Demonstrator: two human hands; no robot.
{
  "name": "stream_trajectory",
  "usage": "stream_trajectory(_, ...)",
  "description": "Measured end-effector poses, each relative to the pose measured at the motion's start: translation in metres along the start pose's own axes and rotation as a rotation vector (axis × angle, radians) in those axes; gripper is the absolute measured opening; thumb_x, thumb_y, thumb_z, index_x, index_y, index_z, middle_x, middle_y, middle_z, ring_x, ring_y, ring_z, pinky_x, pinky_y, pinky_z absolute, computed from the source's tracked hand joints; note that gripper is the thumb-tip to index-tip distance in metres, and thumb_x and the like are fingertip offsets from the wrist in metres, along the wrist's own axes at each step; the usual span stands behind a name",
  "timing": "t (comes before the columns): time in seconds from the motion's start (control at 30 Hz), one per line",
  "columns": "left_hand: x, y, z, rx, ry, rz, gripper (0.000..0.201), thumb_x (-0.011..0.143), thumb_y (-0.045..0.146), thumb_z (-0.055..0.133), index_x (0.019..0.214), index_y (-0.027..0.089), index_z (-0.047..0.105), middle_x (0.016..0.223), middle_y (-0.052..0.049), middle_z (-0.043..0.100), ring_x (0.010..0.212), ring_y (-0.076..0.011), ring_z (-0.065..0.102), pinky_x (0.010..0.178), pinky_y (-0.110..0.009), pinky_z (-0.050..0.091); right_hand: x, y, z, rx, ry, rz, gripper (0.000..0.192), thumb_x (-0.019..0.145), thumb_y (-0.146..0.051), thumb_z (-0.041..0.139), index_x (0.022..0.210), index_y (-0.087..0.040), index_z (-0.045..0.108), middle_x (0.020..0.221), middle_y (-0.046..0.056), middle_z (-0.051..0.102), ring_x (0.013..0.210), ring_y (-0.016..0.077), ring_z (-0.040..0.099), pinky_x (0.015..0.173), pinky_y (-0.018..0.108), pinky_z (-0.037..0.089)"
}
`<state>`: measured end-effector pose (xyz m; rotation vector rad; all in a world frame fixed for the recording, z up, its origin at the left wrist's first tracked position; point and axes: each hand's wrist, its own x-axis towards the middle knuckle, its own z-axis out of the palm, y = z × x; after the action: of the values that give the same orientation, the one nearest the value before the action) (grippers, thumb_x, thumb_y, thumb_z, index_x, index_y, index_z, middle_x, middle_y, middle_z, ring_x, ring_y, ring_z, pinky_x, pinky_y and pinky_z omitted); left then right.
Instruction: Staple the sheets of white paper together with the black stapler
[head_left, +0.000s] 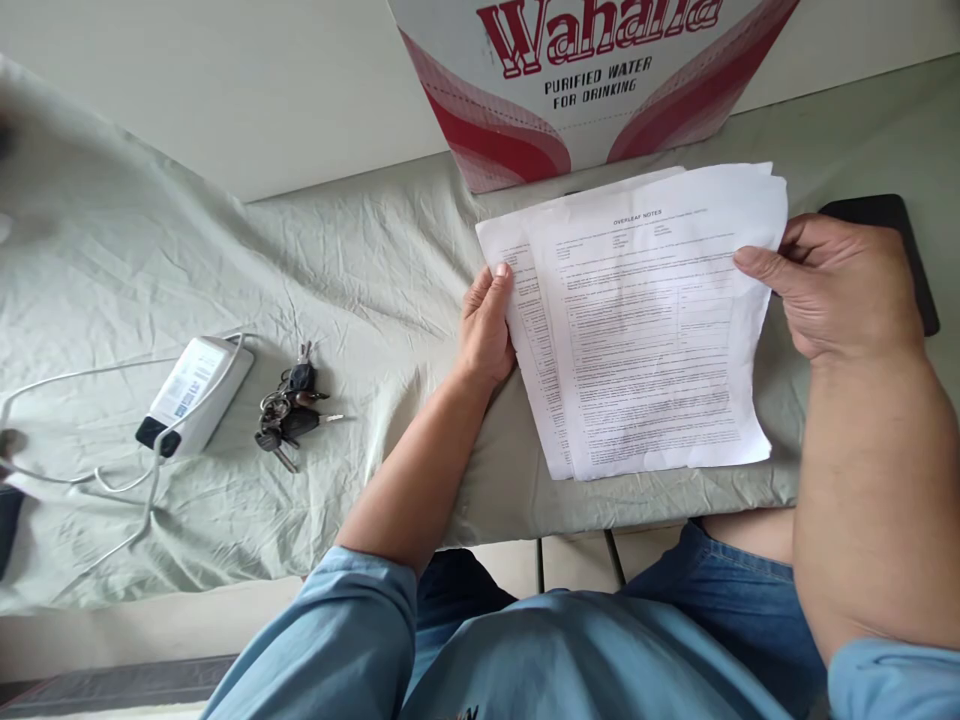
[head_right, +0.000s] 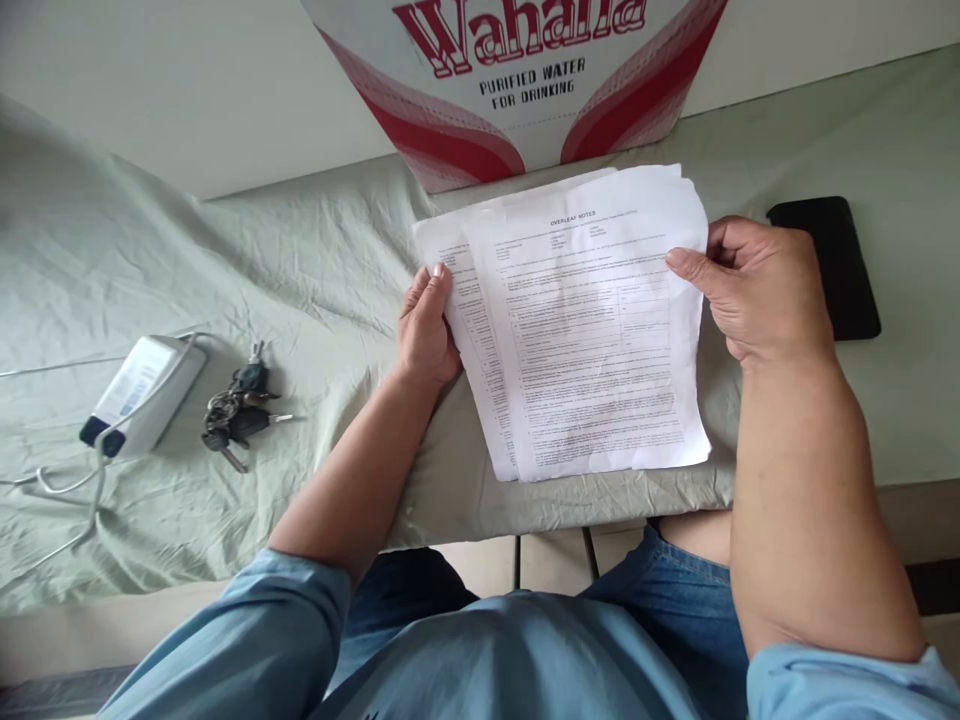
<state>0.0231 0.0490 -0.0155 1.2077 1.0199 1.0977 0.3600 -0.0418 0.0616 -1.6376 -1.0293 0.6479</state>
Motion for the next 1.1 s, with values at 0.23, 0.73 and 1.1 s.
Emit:
stream_trajectory(0.23,-0.005,0.01,0.003,-0.178,-0.122,-0.07,0.073,0.099,0.09,0.079,0.126,0.023,0.083,0.116,-0.013,0.091,0.133,-0.0403,0.087,0.109,-0.053,0.074,0.0,0.001,0.011,-0.071,0.094,-0.178,0.054,0.072,-0.072,0.11,0.081,-0.025,0.085,0.074,-0.002,0.075,0.07,0.0143,0.059,0.073,0.037,0.054)
stream_trajectory(0.73,-0.009,0.01,0.011,-0.159,-0.154,-0.05,0.059,0.093,0.079,0.094,0.117,0.025,0.09,0.121,-0.01,0.094,0.147,-0.0433,0.082,0.12,-0.056,0.074,0.015,0.019,0.025,0.175,0.261,-0.224,0.022,0.068,-0.015,0.101,0.077,-0.022,0.082,0.065,-0.004,0.071,0.057,0.0102,0.057,0.056,0.029,0.042)
stream_trajectory(1.1,-0.006,0.008,0.012,-0.146,-0.189,-0.069,0.068,0.092,0.086,0.091,0.119,0.023,0.087,0.111,-0.01,0.093,0.132,-0.0413,0.089,0.111,-0.054,0.077,0.017,0.016,0.019,0.012,0.32,-0.061,0.033,0.067,0.011,0.086,0.075,-0.02,0.082,0.063,-0.005,0.068,0.058,0.0105,0.054,0.064,0.035,0.043)
